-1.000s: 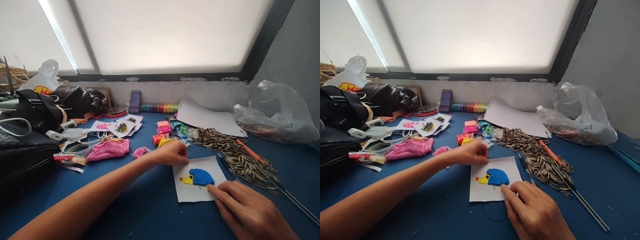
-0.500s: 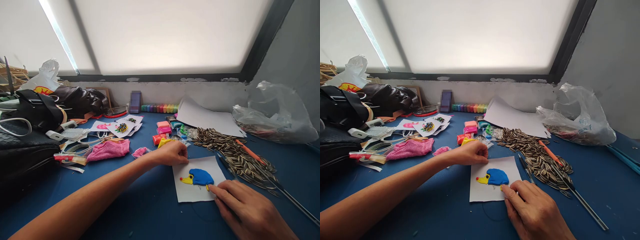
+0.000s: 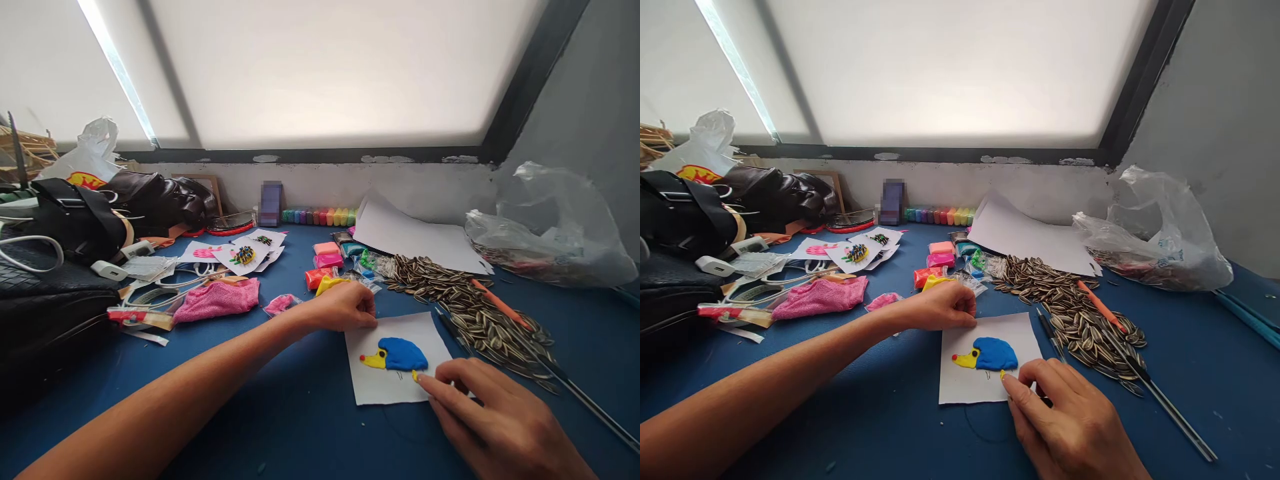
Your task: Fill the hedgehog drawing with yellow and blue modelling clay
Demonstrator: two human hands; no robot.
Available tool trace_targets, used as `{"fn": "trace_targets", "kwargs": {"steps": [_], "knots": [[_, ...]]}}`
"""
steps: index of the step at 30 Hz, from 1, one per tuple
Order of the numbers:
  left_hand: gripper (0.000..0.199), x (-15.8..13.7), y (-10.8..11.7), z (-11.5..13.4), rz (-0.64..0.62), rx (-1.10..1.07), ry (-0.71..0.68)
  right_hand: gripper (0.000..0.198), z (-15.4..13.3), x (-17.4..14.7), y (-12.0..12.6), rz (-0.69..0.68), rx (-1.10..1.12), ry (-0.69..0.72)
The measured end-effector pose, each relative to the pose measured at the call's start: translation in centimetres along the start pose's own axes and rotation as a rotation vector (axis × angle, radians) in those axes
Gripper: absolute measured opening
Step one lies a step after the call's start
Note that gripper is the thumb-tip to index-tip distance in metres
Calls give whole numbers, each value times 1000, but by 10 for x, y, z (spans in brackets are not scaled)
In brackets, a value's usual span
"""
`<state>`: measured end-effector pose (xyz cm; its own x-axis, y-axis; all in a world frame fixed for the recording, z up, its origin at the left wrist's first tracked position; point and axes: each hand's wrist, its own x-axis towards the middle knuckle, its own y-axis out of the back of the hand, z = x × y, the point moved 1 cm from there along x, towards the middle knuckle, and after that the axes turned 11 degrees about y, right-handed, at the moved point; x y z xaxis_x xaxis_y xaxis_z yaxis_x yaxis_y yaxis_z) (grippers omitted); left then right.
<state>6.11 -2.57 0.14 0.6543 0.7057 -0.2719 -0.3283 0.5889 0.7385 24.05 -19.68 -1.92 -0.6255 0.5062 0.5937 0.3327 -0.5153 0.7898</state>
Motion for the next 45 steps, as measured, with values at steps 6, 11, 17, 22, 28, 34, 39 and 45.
{"fn": "trace_targets", "kwargs": {"steps": [6, 11, 17, 22, 28, 34, 39, 45], "knots": [[7, -1, -1, 1, 4, -20, 3, 22, -1, 3, 1, -69, -3, 32], [8, -3, -2, 2, 5, -58, 14, 29, 0, -1, 1, -32, 22, 29], [28, -6, 8, -1, 47, -186, 6, 22, 3, -8, -3, 13, 34, -139], [32, -12, 18, 12, -195, -875, -51, 20, 9, 2, 4, 73, 96, -308], [34, -21, -1, 30, -444, -1239, -53, 35, 22, 33, 14, 71, 245, -677], [39, -29, -11, 39, -565, -1299, -64, 56, 26, 46, 9, -25, 534, -848], [37, -35, -12, 44, -594, -1259, -69, 56, 27, 48, 8, 4, 587, -847], [39, -39, -11, 47, -558, -1223, -82, 57, 35, 50, 10, 84, 544, -844]]}}
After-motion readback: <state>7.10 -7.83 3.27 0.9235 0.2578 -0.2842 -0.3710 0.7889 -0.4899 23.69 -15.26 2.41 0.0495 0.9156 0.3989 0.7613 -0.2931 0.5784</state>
